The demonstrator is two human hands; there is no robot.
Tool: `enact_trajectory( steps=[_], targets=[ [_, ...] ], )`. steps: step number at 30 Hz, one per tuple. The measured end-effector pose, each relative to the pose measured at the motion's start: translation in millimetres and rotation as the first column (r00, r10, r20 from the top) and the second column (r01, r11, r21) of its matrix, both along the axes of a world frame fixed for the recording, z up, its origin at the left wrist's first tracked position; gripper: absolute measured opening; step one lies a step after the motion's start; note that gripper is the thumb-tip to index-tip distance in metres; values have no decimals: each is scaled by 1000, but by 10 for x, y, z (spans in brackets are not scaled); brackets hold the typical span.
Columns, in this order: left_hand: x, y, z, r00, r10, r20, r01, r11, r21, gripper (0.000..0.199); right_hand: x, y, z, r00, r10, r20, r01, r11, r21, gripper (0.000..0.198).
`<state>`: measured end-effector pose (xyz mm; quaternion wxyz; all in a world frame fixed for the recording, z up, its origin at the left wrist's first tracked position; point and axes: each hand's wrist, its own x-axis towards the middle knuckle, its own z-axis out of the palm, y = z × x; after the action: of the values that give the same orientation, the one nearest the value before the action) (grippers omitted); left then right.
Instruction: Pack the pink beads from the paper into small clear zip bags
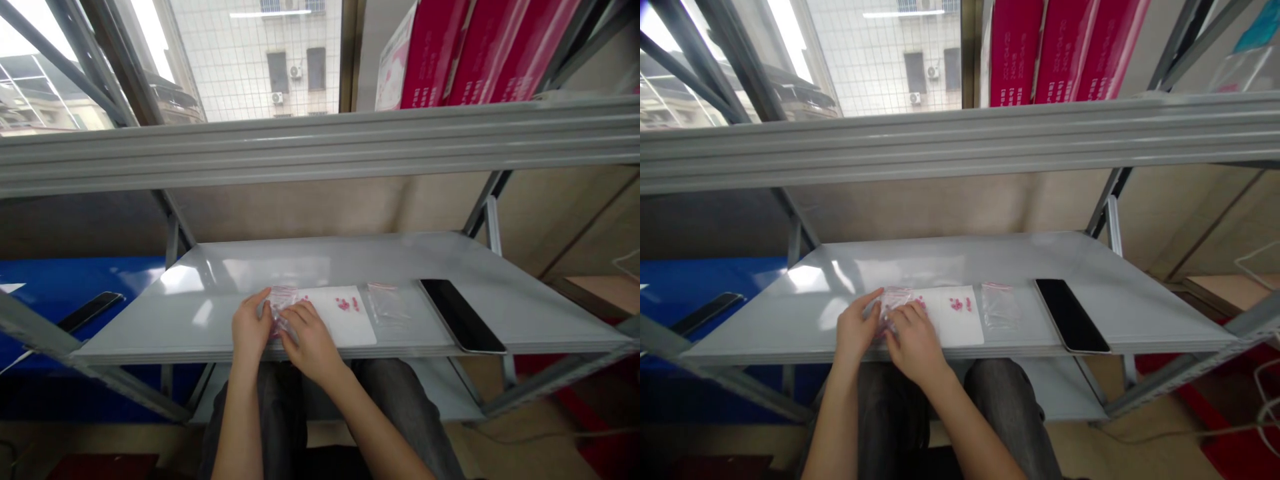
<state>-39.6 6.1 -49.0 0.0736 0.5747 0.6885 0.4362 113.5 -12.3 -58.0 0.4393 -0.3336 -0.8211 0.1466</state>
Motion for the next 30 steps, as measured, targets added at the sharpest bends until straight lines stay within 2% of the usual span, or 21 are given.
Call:
enact_trajectory(
  steps=[3, 6, 8, 10, 13, 16, 18, 21, 23, 28, 30],
  targets=[
    [-24, -29, 47, 997, 19, 71, -20, 1000, 17, 36, 68, 10, 56, 982, -26, -189, 27, 1000, 2, 25],
    [-67, -83, 124, 988, 6, 152, -13, 999, 43, 36, 171, 31, 94, 927, -87, -365, 59, 994, -86, 21],
    [-82, -142, 190, 969, -51, 241, 29, 995, 93, 36, 243, 45, 103, 886, -117, -449, 36, 982, -185, 20],
    [-68, -220, 263, 933, -165, 319, 128, 983, 134, 34, 315, 47, 111, 839, -108, -533, -57, 957, -284, 24],
    [15, -348, 365, 864, -381, 328, 372, 924, 94, 29, 437, 16, 144, 782, -63, -620, -253, 877, -408, 29],
    [129, -435, 416, 803, -543, 244, 561, 828, -3, 23, 592, -41, 185, 791, -6, -612, -402, 749, -527, 13],
    [194, -455, 412, 783, -588, 204, 606, 795, -37, 24, 700, -77, 190, 815, 42, -578, -459, 656, -599, 14],
    [271, -452, 382, 761, -608, 227, 630, 776, -31, 29, 822, -123, 150, 855, 81, -513, -471, 537, -700, 14],
    [321, -454, 370, 744, -622, 244, 645, 764, -21, 32, 856, -149, 107, 872, 66, -485, -447, 509, -735, 16],
    [447, -500, 388, 752, -641, 156, 644, 764, 38, 26, 844, -185, 56, 881, 35, -471, -415, 535, -736, 21],
    [463, -514, 389, 754, -649, 100, 645, 760, 79, 23, 842, -181, 60, 863, 66, -501, -465, 493, -735, 23]
  ],
)
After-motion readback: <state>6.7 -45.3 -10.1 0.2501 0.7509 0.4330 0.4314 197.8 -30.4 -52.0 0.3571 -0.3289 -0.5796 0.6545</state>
